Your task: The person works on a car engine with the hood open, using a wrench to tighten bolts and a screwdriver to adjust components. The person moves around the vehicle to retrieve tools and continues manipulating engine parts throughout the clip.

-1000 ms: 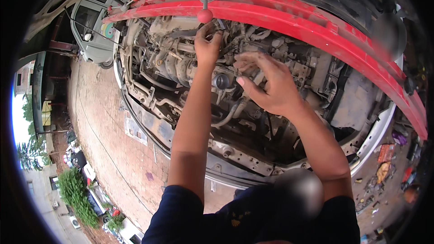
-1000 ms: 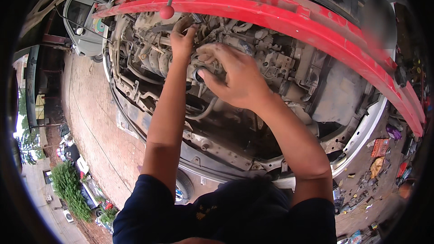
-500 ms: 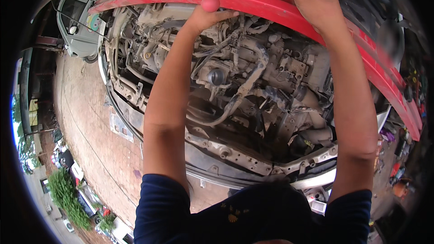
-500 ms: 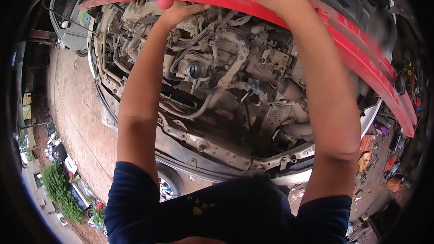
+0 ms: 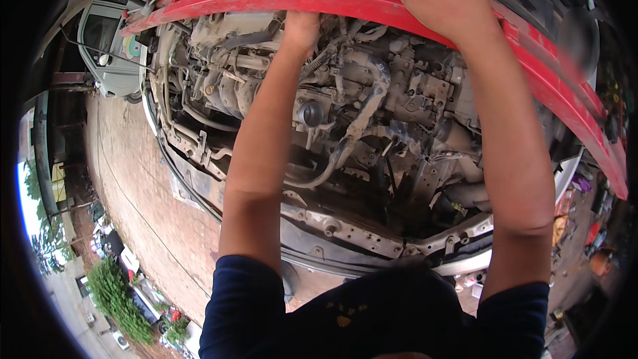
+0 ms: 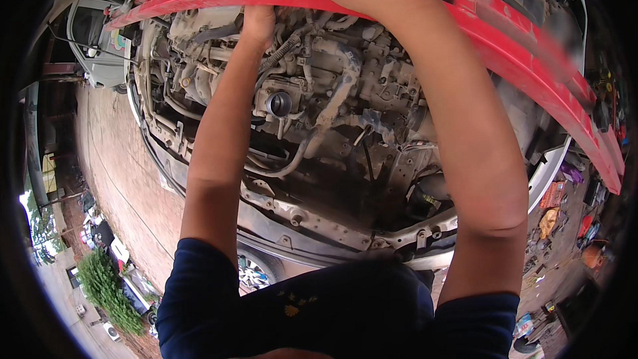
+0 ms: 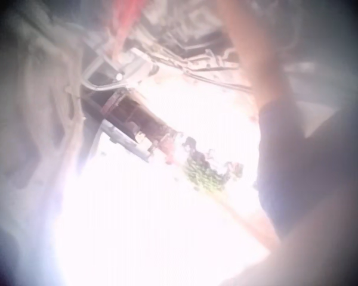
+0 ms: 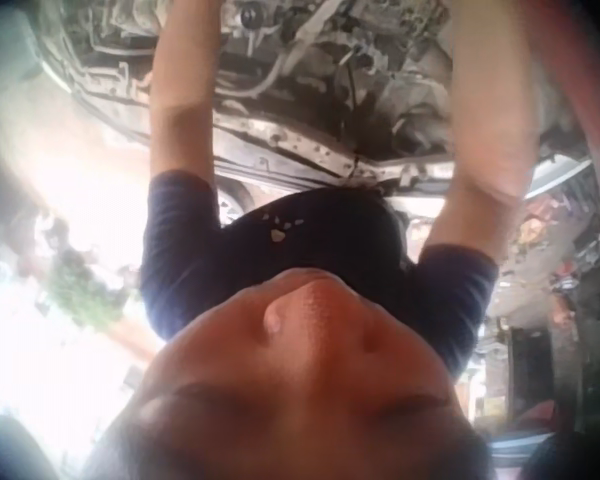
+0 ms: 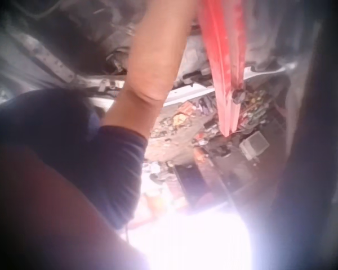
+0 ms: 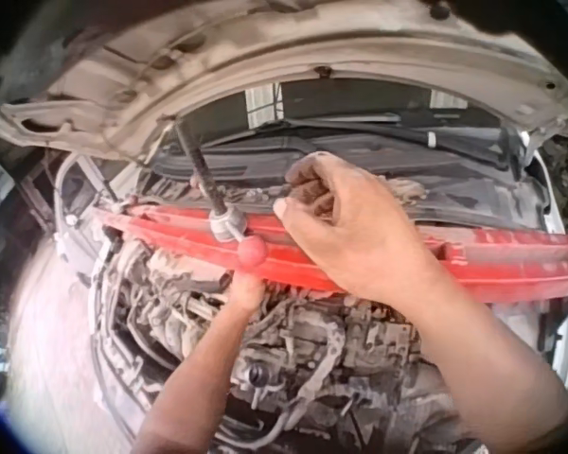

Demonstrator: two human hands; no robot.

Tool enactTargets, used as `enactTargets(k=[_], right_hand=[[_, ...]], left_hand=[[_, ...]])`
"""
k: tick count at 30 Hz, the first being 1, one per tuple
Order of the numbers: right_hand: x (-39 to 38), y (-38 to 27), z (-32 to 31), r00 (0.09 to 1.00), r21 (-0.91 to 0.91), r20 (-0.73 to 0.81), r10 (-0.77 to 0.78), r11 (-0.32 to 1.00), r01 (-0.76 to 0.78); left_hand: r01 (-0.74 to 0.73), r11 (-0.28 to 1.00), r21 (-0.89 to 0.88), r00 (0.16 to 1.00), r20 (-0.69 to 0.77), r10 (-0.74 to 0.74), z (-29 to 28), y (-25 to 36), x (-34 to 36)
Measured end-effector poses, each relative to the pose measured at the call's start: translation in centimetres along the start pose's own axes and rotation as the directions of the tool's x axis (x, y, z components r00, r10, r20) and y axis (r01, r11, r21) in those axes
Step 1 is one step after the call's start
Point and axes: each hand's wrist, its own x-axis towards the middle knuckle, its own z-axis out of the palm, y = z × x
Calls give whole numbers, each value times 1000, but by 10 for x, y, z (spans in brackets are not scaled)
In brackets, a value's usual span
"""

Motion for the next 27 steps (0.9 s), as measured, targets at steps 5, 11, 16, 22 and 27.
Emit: enactTargets(k=[5, 11, 16, 22, 27], right_hand=[[14, -13, 34, 668, -332, -22, -744, 635, 697], [34, -19, 29, 245, -64, 820, -517, 343, 937], [37, -25, 48, 329, -18, 747, -577, 477, 879], [29, -68, 112, 498, -201, 753, -430, 570, 797], [79, -77, 181, 623, -396, 722, -299, 560, 728]], left_hand=[[-97, 983, 154, 988, -104, 113, -4, -15, 0], [-124, 971, 202, 991, -13, 130, 1, -30, 18], [-142, 958, 250, 990, 19, 141, 3, -28, 13], [-159, 877, 454, 970, -92, 223, -9, -34, 6], [-214, 787, 579, 939, -101, 329, 5, -47, 16]])
